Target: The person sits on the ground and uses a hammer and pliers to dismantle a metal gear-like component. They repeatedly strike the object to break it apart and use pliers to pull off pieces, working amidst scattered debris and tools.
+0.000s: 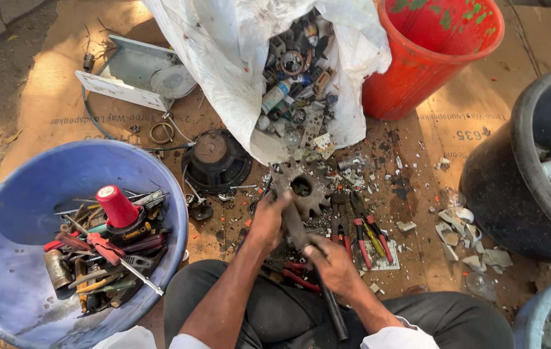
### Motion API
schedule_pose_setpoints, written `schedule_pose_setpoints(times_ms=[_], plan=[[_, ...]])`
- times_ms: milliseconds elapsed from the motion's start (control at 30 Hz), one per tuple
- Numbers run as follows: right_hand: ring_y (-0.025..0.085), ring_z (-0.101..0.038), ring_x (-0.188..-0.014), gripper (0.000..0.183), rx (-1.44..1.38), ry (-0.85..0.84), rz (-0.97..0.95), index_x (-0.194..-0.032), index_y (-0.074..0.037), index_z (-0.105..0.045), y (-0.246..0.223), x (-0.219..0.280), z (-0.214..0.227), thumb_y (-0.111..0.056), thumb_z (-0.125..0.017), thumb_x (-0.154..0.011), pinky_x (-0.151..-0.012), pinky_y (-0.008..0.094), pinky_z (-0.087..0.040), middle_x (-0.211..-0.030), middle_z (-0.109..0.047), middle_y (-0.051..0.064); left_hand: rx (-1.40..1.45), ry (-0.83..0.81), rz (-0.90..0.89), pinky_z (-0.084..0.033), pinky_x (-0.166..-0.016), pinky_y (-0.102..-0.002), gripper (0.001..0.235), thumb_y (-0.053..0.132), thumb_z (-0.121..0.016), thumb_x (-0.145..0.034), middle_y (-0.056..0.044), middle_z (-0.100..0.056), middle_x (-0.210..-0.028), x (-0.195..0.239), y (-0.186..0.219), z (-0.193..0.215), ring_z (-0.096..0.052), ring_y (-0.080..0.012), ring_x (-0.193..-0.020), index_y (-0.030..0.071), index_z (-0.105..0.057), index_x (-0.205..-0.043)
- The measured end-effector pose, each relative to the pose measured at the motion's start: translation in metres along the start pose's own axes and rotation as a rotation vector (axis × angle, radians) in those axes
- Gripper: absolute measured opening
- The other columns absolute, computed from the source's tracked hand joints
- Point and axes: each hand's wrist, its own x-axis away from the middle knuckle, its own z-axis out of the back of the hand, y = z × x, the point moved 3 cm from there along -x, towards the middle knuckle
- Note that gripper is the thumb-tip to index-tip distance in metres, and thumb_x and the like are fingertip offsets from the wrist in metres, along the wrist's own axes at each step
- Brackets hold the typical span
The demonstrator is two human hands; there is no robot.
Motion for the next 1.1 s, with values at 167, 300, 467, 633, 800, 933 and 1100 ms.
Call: schedule_pose_setpoints(times_ms=[167, 300, 467, 633, 800, 933, 1100], plan=[[0.018, -0.06, -0.09, 0.043, -0.412, -0.056, -0.227, -0.127, -0.001, -0.064, 0.018, -0.002, -0.019, -0.033, -0.056, -0.098, -0.079, 0.036, -0.052, -0.101, -0.067, 0.009, 0.235, 0.0, -0.042, -0.04, -0.044, -0.034, 0.037, 0.043, -0.041, -0.108, -0.005, -0.048, -0.065, 0.007, -0.015, -0.017, -0.046, -0.0175, -0.05, 0.009, -0.048, -0.094], [0.024, -0.059, -0.067, 0.047, -0.017, 0.117, -0.206, -0.108, 0.003, -0.068, 0.005, -0.002, -0.02, -0.04, -0.05, -0.104, -0.066, 0.04, -0.049, -0.072, -0.063, 0.015, 0.179, 0.034, -0.001, -0.035, -0.043, -0.034, 0.037, 0.044, -0.038, -0.108, -0.004, -0.045, -0.065, 0.012, -0.023, -0.023, -0.041, -0.0166, -0.05, 0.011, -0.043, -0.092], [0.023, -0.056, -0.057, 0.045, -0.094, 0.111, -0.064, -0.118, 0.002, -0.065, -0.006, 0.01, -0.022, -0.036, -0.048, -0.101, -0.057, 0.041, -0.047, -0.062, -0.059, 0.016, 0.14, 0.026, 0.175, -0.032, -0.042, -0.031, 0.038, 0.048, -0.039, -0.107, -0.001, -0.041, -0.064, 0.013, -0.018, -0.026, -0.037, -0.0138, -0.048, 0.013, -0.041, -0.092], [0.02, -0.057, -0.056, 0.04, -0.009, 0.062, 0.134, -0.096, 0.002, -0.062, -0.001, 0.023, -0.028, -0.035, -0.053, -0.107, -0.055, 0.039, -0.047, -0.063, -0.057, 0.011, 0.05, -0.055, 0.282, -0.03, -0.039, -0.029, 0.038, 0.049, -0.041, -0.107, 0.003, -0.038, -0.062, 0.021, -0.015, -0.032, -0.034, -0.0103, -0.046, 0.014, -0.042, -0.093], [0.02, -0.05, -0.057, 0.036, -0.177, 0.107, -0.176, -0.114, 0.0, -0.066, 0.018, 0.027, -0.033, -0.03, -0.05, -0.103, -0.052, 0.037, -0.041, -0.062, -0.056, 0.01, -0.117, -0.098, 0.209, -0.04, -0.04, -0.031, 0.038, 0.046, -0.039, -0.106, -0.001, -0.05, -0.063, 0.019, -0.009, -0.023, -0.044, -0.0126, -0.046, 0.011, -0.046, -0.094], [0.022, -0.061, -0.072, 0.028, -0.785, 0.14, -0.351, -0.114, -0.001, -0.066, 0.035, -0.002, -0.017, -0.022, -0.049, -0.104, -0.066, 0.035, -0.051, -0.086, -0.065, 0.012, -0.546, -0.031, -0.184, -0.05, -0.051, -0.039, 0.041, 0.043, -0.047, -0.107, -0.011, -0.065, -0.077, -0.005, 0.015, 0.006, -0.062, -0.019, -0.06, 0.004, -0.059, -0.104], [0.026, -0.07, -0.098, 0.046, -1.174, 0.086, -0.196, -0.129, 0.001, -0.061, 0.034, -0.022, 0.011, 0.013, -0.054, -0.085, -0.091, 0.039, -0.056, -0.114, -0.07, 0.017, -1.648, 0.026, -0.098, -0.054, -0.09, -0.05, 0.042, 0.039, -0.051, -0.106, -0.027, -0.072, -0.11, -0.016, -0.003, 0.03, -0.069, -0.0403, -0.102, 0.002, -0.071, -0.113]])
